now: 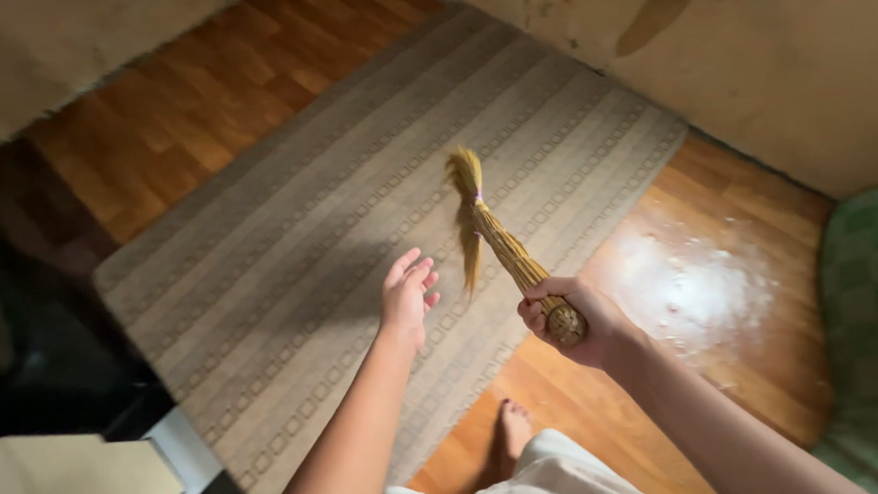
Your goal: Sweeping the floor and beating a mattress with a broom in a bedroom.
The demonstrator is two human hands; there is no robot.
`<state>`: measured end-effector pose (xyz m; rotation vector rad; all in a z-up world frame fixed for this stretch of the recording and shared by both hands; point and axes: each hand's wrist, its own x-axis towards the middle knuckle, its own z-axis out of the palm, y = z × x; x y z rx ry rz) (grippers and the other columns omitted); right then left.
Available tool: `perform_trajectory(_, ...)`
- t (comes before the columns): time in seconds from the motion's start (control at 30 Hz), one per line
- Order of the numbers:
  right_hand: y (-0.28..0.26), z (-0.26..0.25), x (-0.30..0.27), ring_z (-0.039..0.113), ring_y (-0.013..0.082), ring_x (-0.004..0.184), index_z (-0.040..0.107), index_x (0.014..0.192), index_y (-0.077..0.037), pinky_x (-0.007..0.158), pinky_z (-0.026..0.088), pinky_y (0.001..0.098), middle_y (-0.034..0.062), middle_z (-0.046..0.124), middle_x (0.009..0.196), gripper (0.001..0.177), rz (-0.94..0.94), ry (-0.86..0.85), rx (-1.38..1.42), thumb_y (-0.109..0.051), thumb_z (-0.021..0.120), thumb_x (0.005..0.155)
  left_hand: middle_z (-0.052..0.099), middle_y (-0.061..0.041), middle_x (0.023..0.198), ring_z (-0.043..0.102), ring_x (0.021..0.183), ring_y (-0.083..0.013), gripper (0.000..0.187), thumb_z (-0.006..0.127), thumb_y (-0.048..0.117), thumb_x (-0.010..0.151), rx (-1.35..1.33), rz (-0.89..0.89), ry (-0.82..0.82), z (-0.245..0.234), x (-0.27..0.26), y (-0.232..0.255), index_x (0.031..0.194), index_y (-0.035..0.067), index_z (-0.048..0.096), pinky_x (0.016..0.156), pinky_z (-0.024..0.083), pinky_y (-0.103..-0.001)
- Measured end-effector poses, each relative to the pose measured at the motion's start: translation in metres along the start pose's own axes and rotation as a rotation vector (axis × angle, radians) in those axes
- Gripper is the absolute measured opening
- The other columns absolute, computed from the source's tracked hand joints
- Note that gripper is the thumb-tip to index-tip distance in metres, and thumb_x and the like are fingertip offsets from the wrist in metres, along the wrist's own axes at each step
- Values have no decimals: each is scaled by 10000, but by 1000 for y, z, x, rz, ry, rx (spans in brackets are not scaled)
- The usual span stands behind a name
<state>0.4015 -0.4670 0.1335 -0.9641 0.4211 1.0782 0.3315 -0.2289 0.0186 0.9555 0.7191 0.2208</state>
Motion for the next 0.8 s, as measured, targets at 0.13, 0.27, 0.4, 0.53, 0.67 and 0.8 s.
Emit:
perform_trajectory(0.13,-54,-50,-1,578,135,610,489,934,9,525,510,233,98,571,782,143,-28,22,-25,-55,598,866,653,-26,1311,611,1000,-119,477,618,192,942,-30,-20,-12,82,7,-14,1414,164,552,791,500,-316)
perform_trajectory(0.27,-86,-79,-3,584,130,617,492,944,14,514,502,223,104,586,802,145,-40,105,39,-44,603,871,653,-14,1302,612,996,-115,468,604,186,938,-41,-19,-66,123,24,-33,1404,174,563,795,497,-305)
perform_trajectory(0.4,-109,-109,8,575,128,618,485,952,4,508,497,221,103,580,810,135,-72,113,123,-30,591,875,667,11,1291,606,1003,-106,454,587,204,942,-3,-79,-58,140,36,-35,1396,190,568,788,494,-300)
perform_trajectory(0.53,-133,-120,7,568,138,615,473,937,-1,501,504,222,101,559,799,140,-128,129,131,-25,598,880,667,3,1289,621,1024,-124,467,593,186,936,13,-21,-78,147,60,-29,1402,185,561,801,497,-319)
perform_trajectory(0.67,-147,-142,9,575,147,627,471,935,23,503,510,225,118,554,807,146,-156,105,164,-13,597,871,673,-5,1277,612,1045,-130,476,607,202,948,24,-20,-35,159,58,-21,1421,194,552,826,489,-335)
perform_trajectory(0.8,-162,-175,-3,586,144,646,468,940,6,512,510,220,112,548,826,136,-160,100,177,-2,581,864,683,11,1282,624,1059,-133,486,594,200,939,7,8,-21,191,53,-40,1423,197,550,828,488,-338)
